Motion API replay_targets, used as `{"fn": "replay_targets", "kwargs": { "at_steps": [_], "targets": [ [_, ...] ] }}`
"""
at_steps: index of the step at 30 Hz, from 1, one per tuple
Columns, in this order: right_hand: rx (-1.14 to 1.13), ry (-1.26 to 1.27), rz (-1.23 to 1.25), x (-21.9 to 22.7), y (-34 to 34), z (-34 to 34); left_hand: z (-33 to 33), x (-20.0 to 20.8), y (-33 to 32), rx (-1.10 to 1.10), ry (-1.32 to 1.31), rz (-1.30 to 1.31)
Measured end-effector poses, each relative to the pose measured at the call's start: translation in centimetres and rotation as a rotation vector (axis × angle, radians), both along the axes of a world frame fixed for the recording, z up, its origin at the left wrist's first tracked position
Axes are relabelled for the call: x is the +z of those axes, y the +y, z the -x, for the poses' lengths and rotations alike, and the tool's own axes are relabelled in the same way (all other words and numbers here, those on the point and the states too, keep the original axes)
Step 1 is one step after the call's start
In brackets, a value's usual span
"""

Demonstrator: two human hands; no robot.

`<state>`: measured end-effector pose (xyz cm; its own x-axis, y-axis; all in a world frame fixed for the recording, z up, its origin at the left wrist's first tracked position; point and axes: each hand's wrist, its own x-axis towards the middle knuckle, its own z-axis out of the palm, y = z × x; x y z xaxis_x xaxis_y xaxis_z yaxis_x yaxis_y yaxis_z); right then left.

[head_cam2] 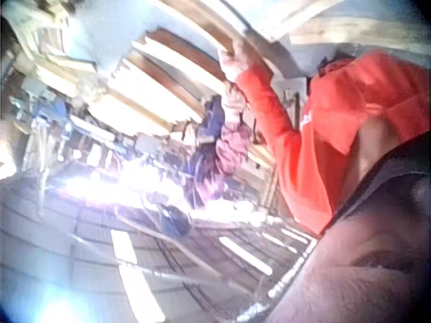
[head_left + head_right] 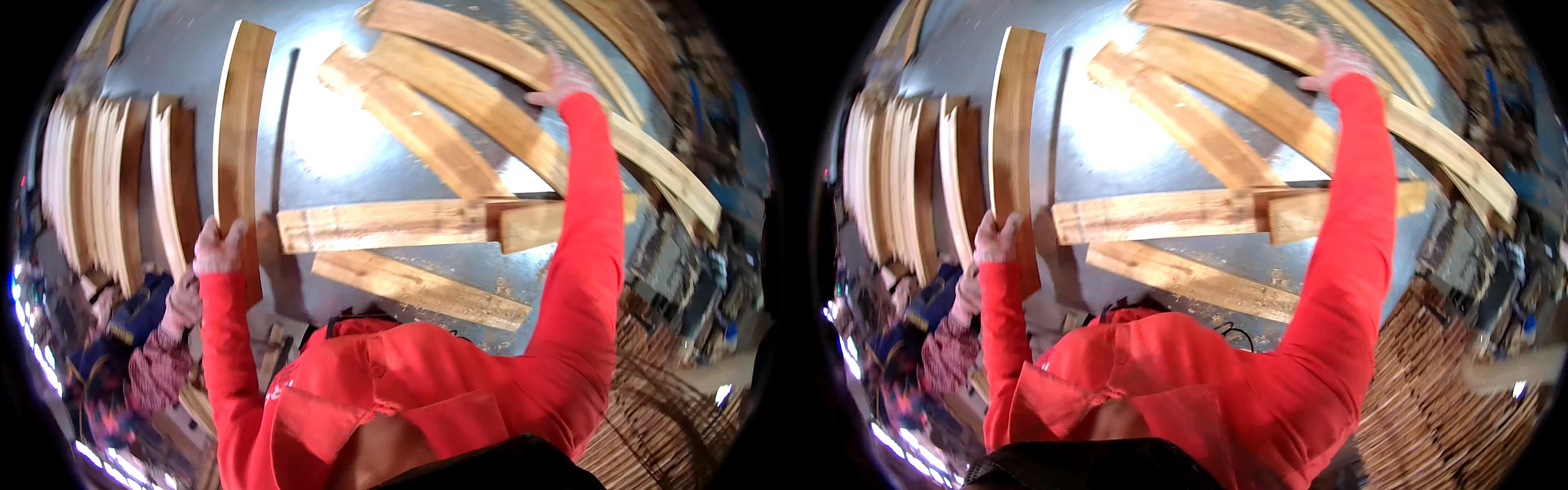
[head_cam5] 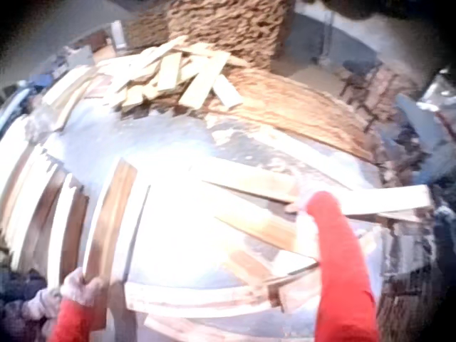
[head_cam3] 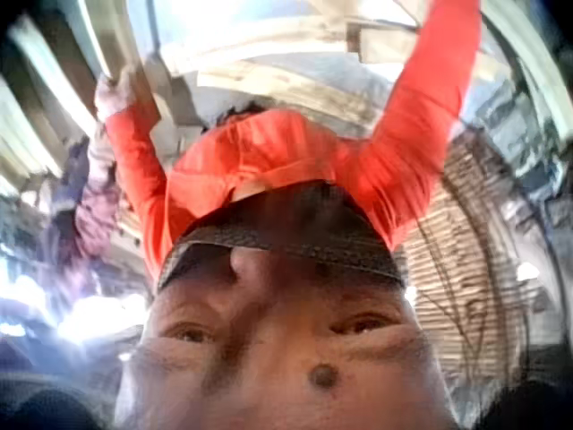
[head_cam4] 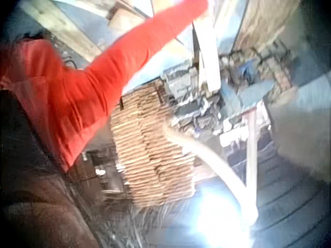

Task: The person sorts wooden planks on a metal table, picking them up one by one, inspecting them, and stacking them into a neat pile. The person wears gloves and handles the wood with both hands.

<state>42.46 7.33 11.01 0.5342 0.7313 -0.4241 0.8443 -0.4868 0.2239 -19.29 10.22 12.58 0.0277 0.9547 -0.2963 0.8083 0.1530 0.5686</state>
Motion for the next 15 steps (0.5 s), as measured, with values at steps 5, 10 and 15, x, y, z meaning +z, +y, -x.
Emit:
{"fn": "replay_targets", "kwargs": {
  "at_steps": [5, 10, 15],
  "targets": [
    [0.002, 0.269, -0.016, -0.6, -1.3, 3.7, 2.5, -2.7, 1.1, 0.104, 0.337, 0.028],
    [-0.104, 0.748, -0.113, -5.4, -4.5, -0.2, 3.5, -3.6, 3.3, -0.006, 0.336, 0.109],
    [-0.147, 0.894, -0.248, -1.4, -4.0, 8.1, 4.2, -4.1, 1.3, -0.109, 0.434, -0.353]
  ]
}}
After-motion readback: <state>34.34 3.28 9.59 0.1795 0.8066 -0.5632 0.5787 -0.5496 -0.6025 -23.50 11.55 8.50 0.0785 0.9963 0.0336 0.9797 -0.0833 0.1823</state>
